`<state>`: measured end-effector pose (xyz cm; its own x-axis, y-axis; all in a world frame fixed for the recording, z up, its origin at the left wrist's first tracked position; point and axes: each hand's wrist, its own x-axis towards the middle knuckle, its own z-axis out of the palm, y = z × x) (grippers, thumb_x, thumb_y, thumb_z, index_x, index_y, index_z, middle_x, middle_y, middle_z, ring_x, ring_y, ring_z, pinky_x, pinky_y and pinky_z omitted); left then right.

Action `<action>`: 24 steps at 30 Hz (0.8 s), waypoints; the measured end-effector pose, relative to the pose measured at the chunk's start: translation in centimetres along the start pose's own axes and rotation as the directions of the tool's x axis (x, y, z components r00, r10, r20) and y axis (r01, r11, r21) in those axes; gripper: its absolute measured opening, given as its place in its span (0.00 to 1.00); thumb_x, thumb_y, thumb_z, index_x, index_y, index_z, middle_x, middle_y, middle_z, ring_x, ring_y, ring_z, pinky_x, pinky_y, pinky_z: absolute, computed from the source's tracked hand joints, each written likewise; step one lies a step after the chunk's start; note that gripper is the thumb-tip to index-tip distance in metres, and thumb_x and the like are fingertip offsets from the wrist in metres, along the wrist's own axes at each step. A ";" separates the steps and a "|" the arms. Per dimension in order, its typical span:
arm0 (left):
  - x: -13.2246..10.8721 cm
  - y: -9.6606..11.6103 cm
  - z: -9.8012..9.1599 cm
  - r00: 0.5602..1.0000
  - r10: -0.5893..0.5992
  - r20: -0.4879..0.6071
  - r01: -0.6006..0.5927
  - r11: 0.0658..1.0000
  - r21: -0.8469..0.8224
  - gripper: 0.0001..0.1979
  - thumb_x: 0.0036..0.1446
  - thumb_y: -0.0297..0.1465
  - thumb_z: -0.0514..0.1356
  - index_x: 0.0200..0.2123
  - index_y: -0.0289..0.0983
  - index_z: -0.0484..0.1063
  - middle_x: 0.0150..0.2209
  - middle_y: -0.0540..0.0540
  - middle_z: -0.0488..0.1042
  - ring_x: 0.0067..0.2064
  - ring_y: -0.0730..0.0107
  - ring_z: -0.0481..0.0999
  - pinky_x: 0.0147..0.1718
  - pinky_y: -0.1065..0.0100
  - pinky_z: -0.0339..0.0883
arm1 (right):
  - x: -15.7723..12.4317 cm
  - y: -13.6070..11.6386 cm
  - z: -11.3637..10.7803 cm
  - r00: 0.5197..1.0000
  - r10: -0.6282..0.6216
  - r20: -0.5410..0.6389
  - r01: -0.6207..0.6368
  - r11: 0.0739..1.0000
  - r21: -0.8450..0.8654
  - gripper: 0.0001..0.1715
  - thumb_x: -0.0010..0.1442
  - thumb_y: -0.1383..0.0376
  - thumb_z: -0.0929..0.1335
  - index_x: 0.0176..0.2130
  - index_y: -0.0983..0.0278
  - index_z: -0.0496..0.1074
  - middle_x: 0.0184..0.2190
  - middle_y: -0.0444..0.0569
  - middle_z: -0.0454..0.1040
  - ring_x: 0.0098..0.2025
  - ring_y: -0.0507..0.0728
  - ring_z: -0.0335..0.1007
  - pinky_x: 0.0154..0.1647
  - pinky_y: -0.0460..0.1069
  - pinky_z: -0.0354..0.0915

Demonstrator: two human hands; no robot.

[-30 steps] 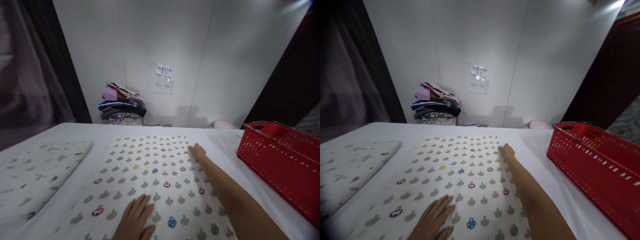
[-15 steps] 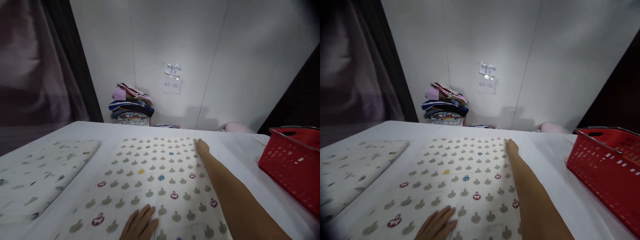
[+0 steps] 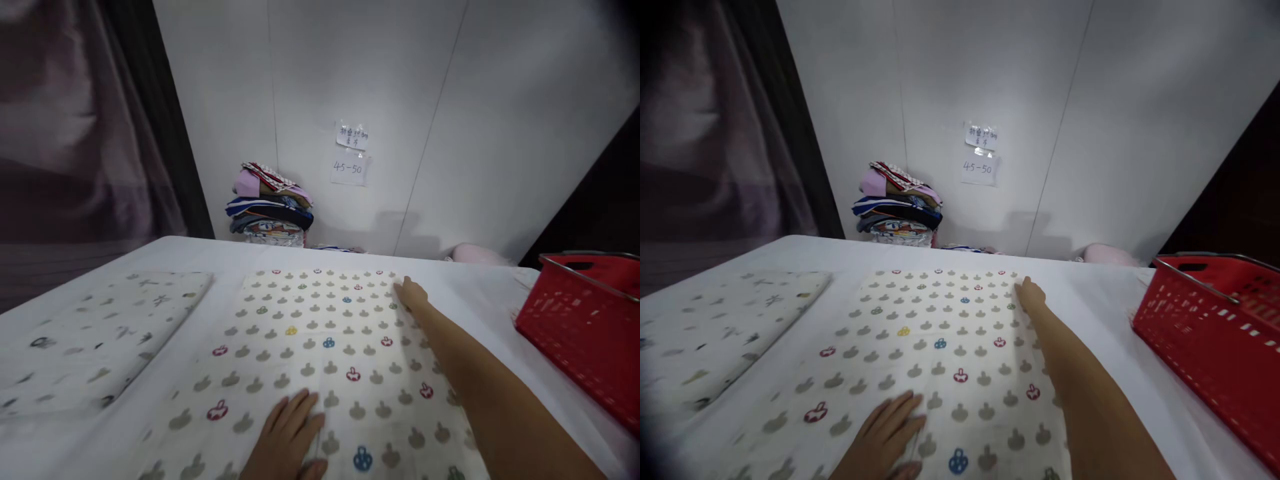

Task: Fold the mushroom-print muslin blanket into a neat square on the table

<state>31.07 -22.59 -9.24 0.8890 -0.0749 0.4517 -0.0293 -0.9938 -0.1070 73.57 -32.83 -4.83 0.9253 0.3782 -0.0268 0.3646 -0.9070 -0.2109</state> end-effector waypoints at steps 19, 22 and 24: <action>1.6 1.3 -1.9 0.951 -0.204 0.232 0.271 0.910 -0.314 0.18 0.58 0.38 0.54 0.50 0.40 0.69 0.57 0.41 0.66 0.59 0.56 0.62 0.57 0.51 0.56 | -24.0 10.4 -1.4 0.999 0.007 0.039 -0.012 0.993 0.113 0.31 0.63 0.55 0.60 0.61 0.67 0.56 0.46 0.59 0.73 0.48 0.63 0.68 0.45 0.53 0.61; 1.8 1.2 -2.1 0.949 -0.197 0.247 0.268 0.917 -0.295 0.18 0.58 0.39 0.55 0.50 0.40 0.70 0.56 0.42 0.67 0.58 0.57 0.63 0.56 0.53 0.57 | -24.6 10.5 -1.7 1.000 0.014 0.005 -0.014 0.989 0.147 0.29 0.62 0.56 0.61 0.59 0.66 0.59 0.47 0.59 0.72 0.49 0.62 0.68 0.46 0.52 0.60; 1.7 1.2 -2.5 0.945 -0.202 0.256 0.274 0.918 -0.287 0.18 0.58 0.39 0.55 0.49 0.39 0.70 0.56 0.42 0.67 0.58 0.58 0.63 0.56 0.55 0.57 | -25.0 10.8 -2.0 1.000 0.017 -0.013 -0.014 0.982 0.188 0.29 0.62 0.56 0.62 0.59 0.66 0.60 0.47 0.58 0.72 0.49 0.61 0.67 0.46 0.51 0.60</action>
<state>31.42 -24.09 -6.41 0.9634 0.1511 0.2215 0.0857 -0.9562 0.2798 54.60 -52.48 -4.50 0.9327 0.3602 -0.0177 0.3252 -0.8612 -0.3906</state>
